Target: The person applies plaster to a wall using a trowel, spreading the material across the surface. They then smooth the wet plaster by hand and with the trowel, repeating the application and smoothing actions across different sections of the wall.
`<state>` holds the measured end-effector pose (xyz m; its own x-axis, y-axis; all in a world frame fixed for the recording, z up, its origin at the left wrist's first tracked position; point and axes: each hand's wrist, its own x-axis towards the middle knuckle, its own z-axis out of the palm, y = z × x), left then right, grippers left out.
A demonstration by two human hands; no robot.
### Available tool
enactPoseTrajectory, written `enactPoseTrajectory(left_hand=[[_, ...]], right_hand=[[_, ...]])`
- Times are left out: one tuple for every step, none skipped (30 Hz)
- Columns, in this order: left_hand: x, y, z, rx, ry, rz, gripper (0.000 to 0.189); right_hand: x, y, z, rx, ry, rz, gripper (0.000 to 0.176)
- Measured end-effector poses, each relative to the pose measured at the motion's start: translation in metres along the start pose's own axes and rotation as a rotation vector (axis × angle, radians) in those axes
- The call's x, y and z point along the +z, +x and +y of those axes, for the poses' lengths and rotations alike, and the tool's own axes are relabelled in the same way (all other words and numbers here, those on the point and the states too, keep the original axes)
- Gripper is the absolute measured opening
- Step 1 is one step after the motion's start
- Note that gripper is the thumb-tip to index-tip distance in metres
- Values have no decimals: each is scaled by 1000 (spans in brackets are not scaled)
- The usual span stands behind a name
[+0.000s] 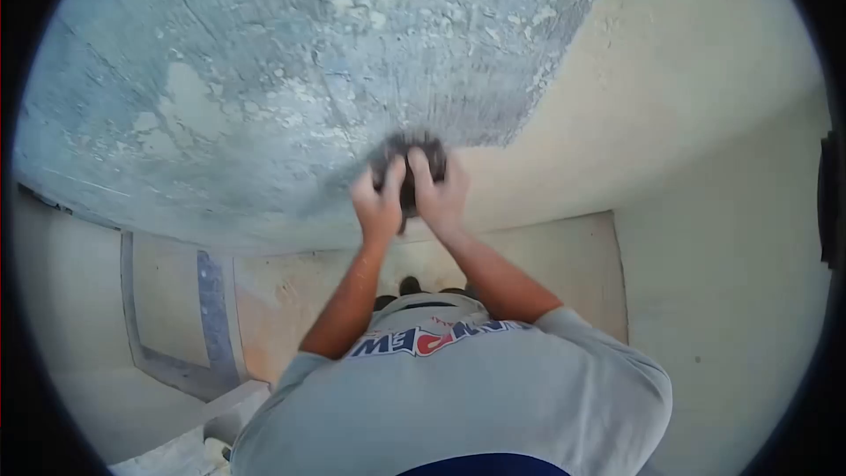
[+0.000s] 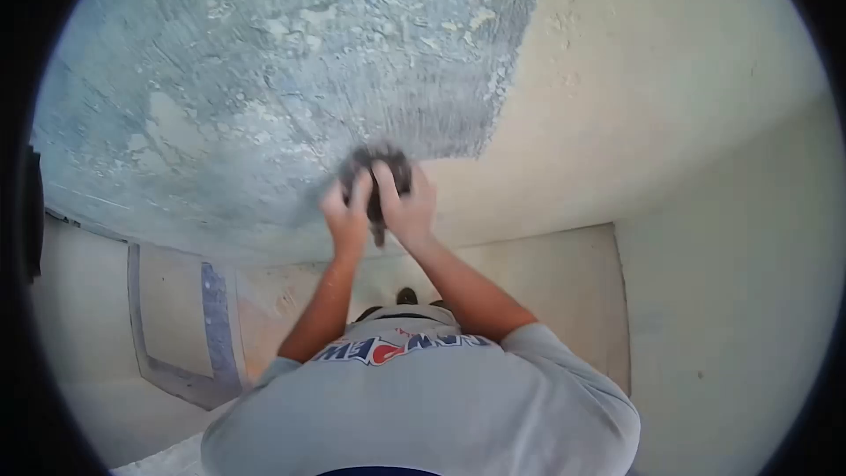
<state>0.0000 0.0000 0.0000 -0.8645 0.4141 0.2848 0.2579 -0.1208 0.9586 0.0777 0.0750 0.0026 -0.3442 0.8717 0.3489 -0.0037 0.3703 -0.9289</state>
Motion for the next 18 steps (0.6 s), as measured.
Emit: enactPoseTrajectory(left_hand=[[1,-19,-31,23,11,24,24],[4,-18,-25,22,10,26,24],[-3,13,-5,68,-20,18,24],[-6,18,16,50,-34,5,24],[-11,35,48,66,-90,-3,26],[-20,45,86,78,84,-14,26],[-21,52,105,63,-64,-29,25],[-21,59,114,60,-214,-40,25],[-22,56,108,99,-163,-1,23],[-26,48,81,85,-119,25,23],[-29,34,40,70,-76,51,23],[-35,18,-3,46,-39,62,23],[-35,9,-11,55,-85,86,23],[-34,6,-12,59,-131,107,22],[-40,16,5,131,5,104,23],[-44,35,35,147,16,111,24],[-48,54,69,148,35,111,25],[-50,72,110,119,-96,90,26]], right_hand=[[-1,-11,24,21,5,-32,38],[-1,-8,21,21,3,-33,38],[18,13,3,-70,47,19,38],[18,18,-16,-105,60,54,37],[18,30,-62,-127,25,80,36],[15,43,-100,-158,66,56,35],[16,53,-123,-208,120,40,35],[21,53,-130,-160,210,36,34],[26,50,-118,-184,137,58,33],[32,37,-92,-204,64,79,32],[35,19,-65,-113,43,46,31],[39,0,-31,-77,52,-10,32],[40,-11,-10,-41,60,-63,33],[39,-13,-15,-25,96,-91,35],[43,-2,-37,-90,95,-52,33],[45,13,-71,-143,86,-16,32],[42,30,-107,-166,90,-52,33],[42,51,-146,-190,148,-67,34]])
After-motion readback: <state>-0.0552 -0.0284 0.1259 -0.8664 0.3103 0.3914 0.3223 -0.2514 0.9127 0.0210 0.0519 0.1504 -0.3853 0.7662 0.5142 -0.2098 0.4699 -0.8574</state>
